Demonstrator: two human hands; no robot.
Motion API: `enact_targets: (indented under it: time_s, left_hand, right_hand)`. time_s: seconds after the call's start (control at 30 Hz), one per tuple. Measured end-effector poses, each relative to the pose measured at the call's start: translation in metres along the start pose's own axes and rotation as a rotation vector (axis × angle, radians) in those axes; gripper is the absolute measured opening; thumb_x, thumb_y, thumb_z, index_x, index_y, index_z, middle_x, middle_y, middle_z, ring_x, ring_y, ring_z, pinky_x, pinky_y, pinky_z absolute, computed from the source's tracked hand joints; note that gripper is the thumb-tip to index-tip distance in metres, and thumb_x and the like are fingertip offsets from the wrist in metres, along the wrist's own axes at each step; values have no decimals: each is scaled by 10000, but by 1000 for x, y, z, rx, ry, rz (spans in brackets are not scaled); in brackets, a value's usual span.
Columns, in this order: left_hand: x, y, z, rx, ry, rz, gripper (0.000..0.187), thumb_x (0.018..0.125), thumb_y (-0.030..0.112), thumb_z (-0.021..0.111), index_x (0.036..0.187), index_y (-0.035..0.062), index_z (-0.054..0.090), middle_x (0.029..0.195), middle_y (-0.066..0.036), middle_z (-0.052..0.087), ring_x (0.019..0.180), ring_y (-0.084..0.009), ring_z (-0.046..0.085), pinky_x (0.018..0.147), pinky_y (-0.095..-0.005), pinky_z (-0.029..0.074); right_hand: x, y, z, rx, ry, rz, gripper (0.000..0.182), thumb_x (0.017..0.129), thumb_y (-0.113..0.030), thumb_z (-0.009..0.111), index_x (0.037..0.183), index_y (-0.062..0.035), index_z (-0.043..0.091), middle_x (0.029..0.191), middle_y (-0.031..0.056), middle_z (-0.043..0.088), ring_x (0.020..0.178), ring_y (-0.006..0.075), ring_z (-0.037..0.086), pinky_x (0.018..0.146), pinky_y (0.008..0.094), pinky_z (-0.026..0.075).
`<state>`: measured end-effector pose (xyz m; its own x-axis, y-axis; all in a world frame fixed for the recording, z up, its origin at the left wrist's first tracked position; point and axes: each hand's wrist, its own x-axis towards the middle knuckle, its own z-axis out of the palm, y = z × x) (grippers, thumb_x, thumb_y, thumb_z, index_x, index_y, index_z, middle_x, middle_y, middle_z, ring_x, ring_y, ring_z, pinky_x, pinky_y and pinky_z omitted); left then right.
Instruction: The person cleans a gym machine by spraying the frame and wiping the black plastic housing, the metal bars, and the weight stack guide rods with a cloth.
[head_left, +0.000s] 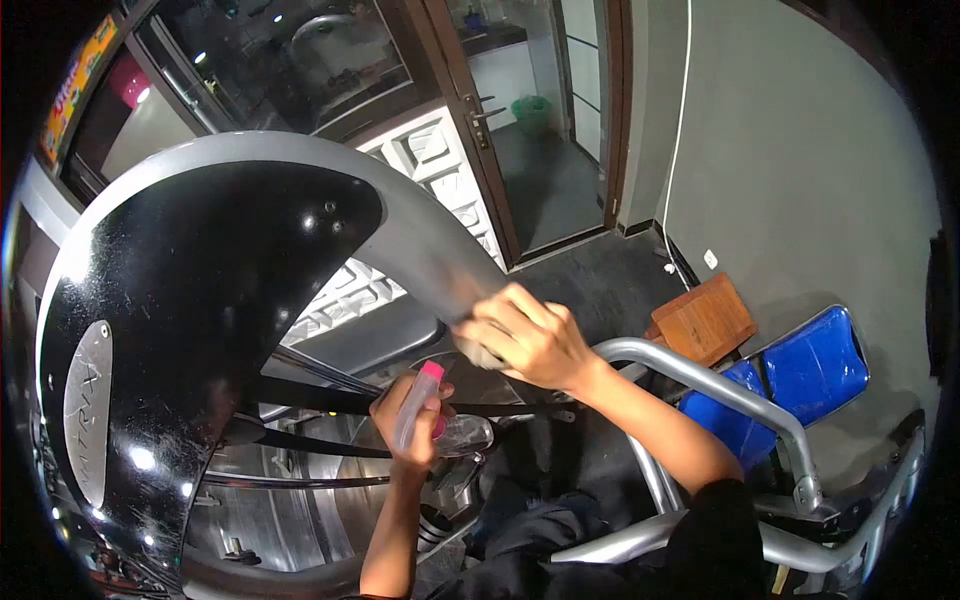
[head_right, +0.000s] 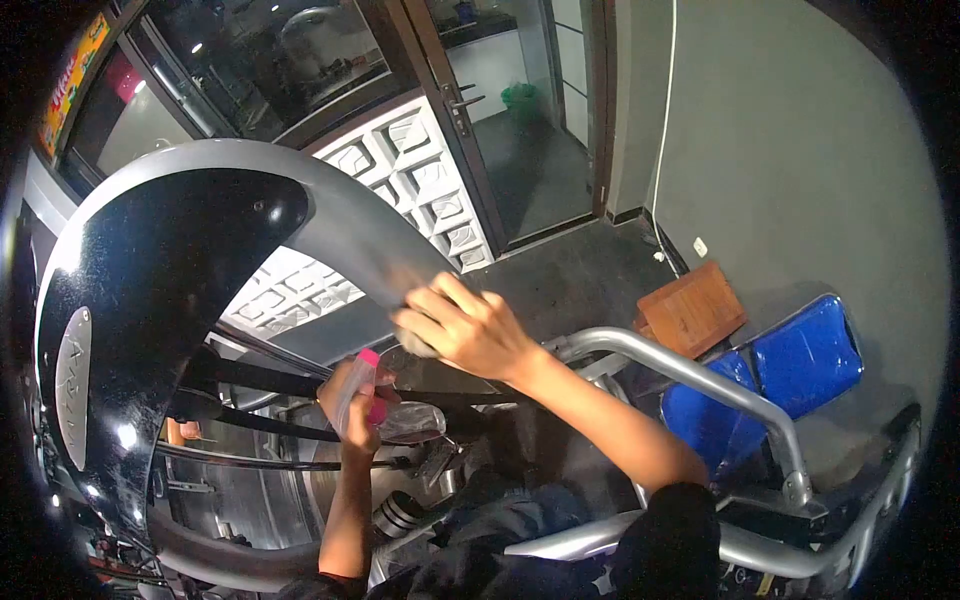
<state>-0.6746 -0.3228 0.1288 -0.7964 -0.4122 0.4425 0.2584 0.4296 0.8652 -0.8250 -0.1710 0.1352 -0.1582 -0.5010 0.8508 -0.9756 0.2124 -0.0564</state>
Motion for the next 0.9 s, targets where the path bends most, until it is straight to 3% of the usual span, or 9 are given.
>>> enact_targets:
  time_s: [0.1,0.27,0.33,0.47,0.6,0.67,0.7,0.83,0.9]
  left_hand:
    - [3,-1,-1,-71,-10,4,357,835,281,564,848,-63,659,755,-103,671,537,-162,639,483,-273,490]
    - [2,-11,-12,-52,-51,58,337,844,261,566,866,-62,659,728,-88,636,542,-153,628,490,-264,488]
    - [2,-12,-15,25,-107,89,333,848,255,562,874,-63,657,724,-87,626,548,-147,625,494,-260,489]
    - [5,0,-8,-135,-117,42,215,843,126,557,873,-64,651,747,-88,629,571,-124,612,505,-252,484]
    - [8,-1,-5,-221,-130,38,118,835,21,555,861,-47,648,731,-73,618,558,-101,586,495,-251,463]
    - [10,5,-7,-141,-154,14,113,839,36,565,856,-39,647,722,-72,613,550,-108,587,491,-256,455]
    - [10,7,-9,-51,-168,-11,109,842,50,574,851,-30,647,713,-72,609,542,-115,587,487,-261,447]
    - [11,-5,-9,-34,-190,32,101,844,71,598,840,-17,647,691,-75,602,534,-134,594,483,-272,434]
    - [8,-4,-9,-100,-195,-28,106,845,81,613,841,-20,646,685,-85,597,526,-159,597,486,-294,439]
  right_hand:
    - [50,-14,-3,-5,143,89,167,738,-151,692,896,-133,640,936,-18,579,863,144,588,476,253,524]
    - [42,-23,-3,-62,136,141,178,722,-138,689,895,-139,645,945,-18,575,865,149,588,486,272,526]
    - [14,-20,1,-132,22,106,168,722,-148,686,886,-145,650,957,-22,577,879,149,590,503,266,526]
    - [-50,-16,4,-280,-223,-32,170,741,-215,681,904,-169,667,988,-32,566,917,164,590,543,245,528]
    - [-54,-17,5,-295,-307,-53,175,748,-233,685,911,-174,660,978,-33,561,928,155,589,592,247,539]
    - [-27,-19,3,-288,-136,-65,169,725,-224,668,888,-179,669,951,-46,581,852,143,599,610,262,520]
    - [-16,-20,1,-318,-121,-64,207,742,-275,702,915,-177,645,1003,-38,569,927,143,590,614,240,543]
    - [16,-21,-9,-308,8,41,328,679,-218,762,994,-198,673,1047,-32,586,961,173,600,640,269,576]
    - [16,-20,-11,-110,52,224,424,634,-141,804,1035,-210,687,1033,-22,582,976,204,603,667,300,591]
